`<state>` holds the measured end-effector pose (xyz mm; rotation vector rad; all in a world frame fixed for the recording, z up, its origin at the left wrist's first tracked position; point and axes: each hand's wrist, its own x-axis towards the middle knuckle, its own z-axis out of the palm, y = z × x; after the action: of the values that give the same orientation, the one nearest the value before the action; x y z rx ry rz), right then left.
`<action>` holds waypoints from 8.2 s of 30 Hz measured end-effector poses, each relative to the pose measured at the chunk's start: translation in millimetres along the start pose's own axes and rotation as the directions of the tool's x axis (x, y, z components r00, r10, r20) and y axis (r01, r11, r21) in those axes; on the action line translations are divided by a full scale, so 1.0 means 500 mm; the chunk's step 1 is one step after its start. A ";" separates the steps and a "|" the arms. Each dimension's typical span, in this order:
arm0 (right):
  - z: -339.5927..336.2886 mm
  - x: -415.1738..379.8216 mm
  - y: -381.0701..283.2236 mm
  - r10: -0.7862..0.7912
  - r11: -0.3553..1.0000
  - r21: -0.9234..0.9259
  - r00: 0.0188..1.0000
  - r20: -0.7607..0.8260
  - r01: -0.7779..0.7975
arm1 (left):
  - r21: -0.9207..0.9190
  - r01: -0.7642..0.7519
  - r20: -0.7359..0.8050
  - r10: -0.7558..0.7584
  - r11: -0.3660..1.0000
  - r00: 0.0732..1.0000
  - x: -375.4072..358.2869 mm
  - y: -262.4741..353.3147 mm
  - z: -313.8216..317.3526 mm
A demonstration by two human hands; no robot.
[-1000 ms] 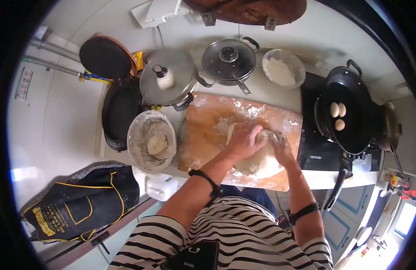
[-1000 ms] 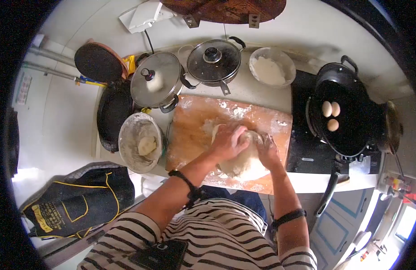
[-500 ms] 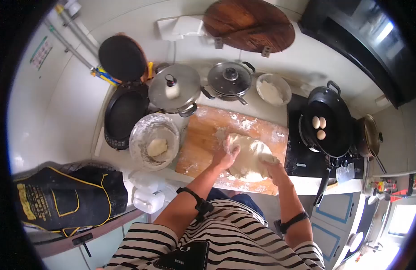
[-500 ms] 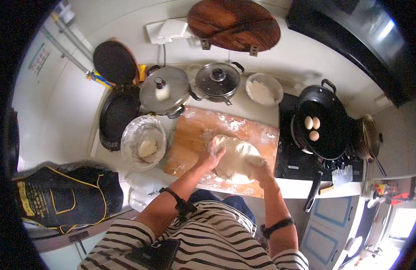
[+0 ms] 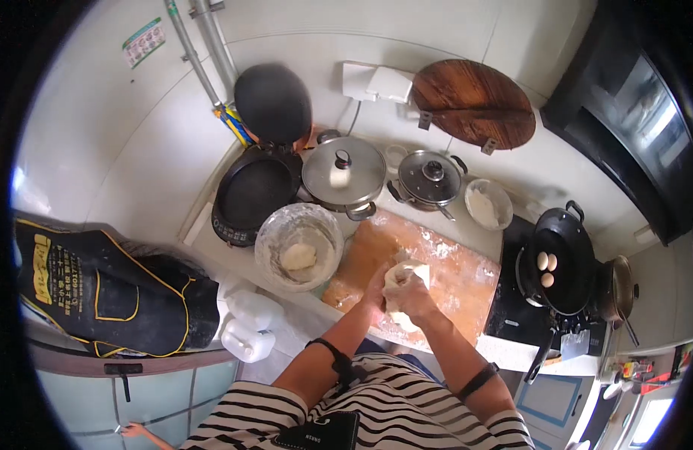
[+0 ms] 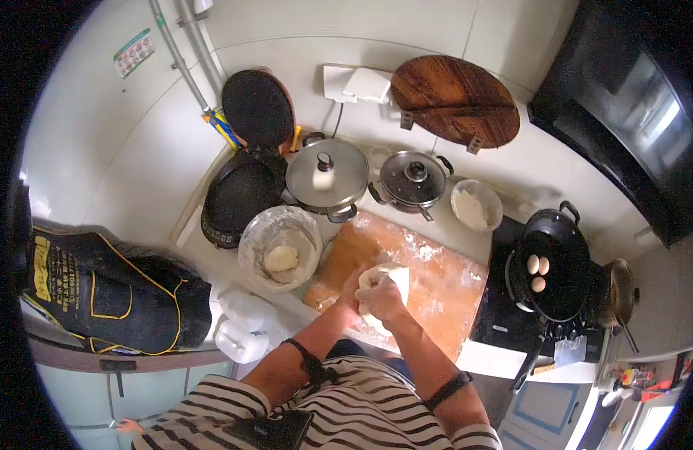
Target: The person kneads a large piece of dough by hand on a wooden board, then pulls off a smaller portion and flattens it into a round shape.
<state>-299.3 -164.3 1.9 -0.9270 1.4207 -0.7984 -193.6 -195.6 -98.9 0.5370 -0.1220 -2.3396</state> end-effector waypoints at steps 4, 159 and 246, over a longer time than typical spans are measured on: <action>0.061 0.031 -0.037 0.043 0.996 0.077 0.995 0.094 -0.051 | -0.058 -0.031 -0.097 0.025 0.998 0.995 -0.072 0.036 0.047; -0.285 -0.089 0.272 -0.013 0.948 0.228 0.746 -0.666 0.221 | 0.454 0.114 -0.133 -0.059 0.883 0.989 0.176 -0.148 0.163; -0.309 0.043 0.250 -0.360 0.400 -0.916 0.915 -0.183 -0.025 | 1.000 0.025 -0.019 0.243 -0.020 0.970 -0.194 0.062 0.108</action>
<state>-462.8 -135.5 -109.4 -1.8804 2.1828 -0.2449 -132.7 -156.4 -9.0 1.3643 -1.8658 -1.5506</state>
